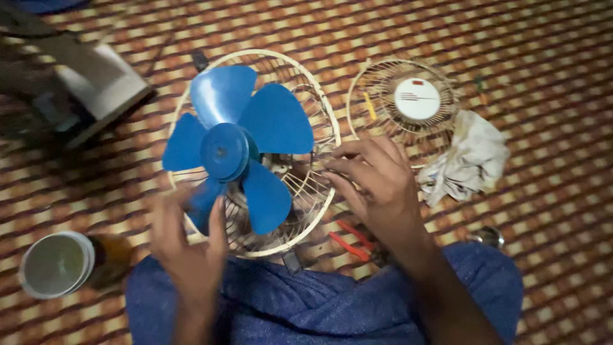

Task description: The person sits on a mat and reassembles a small electric fan. They attach the front wire cage to the fan head, align the blades, and secure the cage by hand. Tools and a second fan cage are visible nearby.

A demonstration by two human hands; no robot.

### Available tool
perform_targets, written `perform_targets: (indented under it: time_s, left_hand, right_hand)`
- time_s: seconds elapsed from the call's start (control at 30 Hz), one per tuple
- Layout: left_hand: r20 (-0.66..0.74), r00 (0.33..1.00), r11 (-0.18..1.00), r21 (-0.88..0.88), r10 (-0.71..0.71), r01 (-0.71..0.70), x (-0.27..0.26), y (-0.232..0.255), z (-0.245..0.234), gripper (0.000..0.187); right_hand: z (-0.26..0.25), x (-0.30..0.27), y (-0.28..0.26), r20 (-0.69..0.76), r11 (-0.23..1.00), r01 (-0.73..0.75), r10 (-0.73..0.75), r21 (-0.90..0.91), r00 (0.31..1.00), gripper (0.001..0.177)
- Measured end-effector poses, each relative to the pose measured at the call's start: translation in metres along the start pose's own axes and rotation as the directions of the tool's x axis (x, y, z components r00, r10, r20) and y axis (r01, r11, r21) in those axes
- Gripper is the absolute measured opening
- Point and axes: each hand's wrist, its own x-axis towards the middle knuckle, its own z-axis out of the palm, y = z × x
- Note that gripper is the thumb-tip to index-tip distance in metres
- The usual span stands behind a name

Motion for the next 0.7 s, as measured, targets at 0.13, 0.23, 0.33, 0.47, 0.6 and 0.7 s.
perform_targets:
  time_s: [0.13,0.23,0.33,0.47,0.6,0.7]
  left_hand:
    - [0.099,0.982,0.98,-0.104,-0.161,0.171,-0.057,0.016,0.007,0.026]
    - [0.166,0.986,0.996,0.088,-0.025,0.011,-0.066,0.006,0.026,0.045]
    - [0.374,0.924,0.995,0.093,-0.074,0.042,-0.055,-0.009,0.033,0.056]
    - [0.566,0.823,0.999,0.036,-0.045,0.029,-0.042,-0.029,0.044,0.071]
    - [0.615,0.679,0.913,0.328,-0.402,0.243,-0.044,-0.06,0.056,0.089]
    - [0.526,0.842,0.988,0.147,-0.121,0.05,-0.045,-0.081,0.067,0.089]
  right_hand:
    - [-0.005,-0.01,0.003,-0.049,0.998,0.0,0.004,0.068,0.999,0.015]
    - [-0.009,-0.015,0.008,-0.044,0.996,0.003,0.001,0.087,0.999,0.015]
    - [-0.012,-0.017,0.009,-0.08,0.997,0.019,-0.013,0.077,0.997,0.018]
    - [-0.008,-0.02,0.006,-0.084,0.995,0.042,-0.034,0.088,0.996,0.019]
    - [0.002,-0.03,0.002,-0.083,0.995,0.059,-0.053,0.082,0.995,0.019]
    - [0.011,-0.031,-0.001,-0.071,0.992,0.104,-0.098,0.077,0.993,0.017]
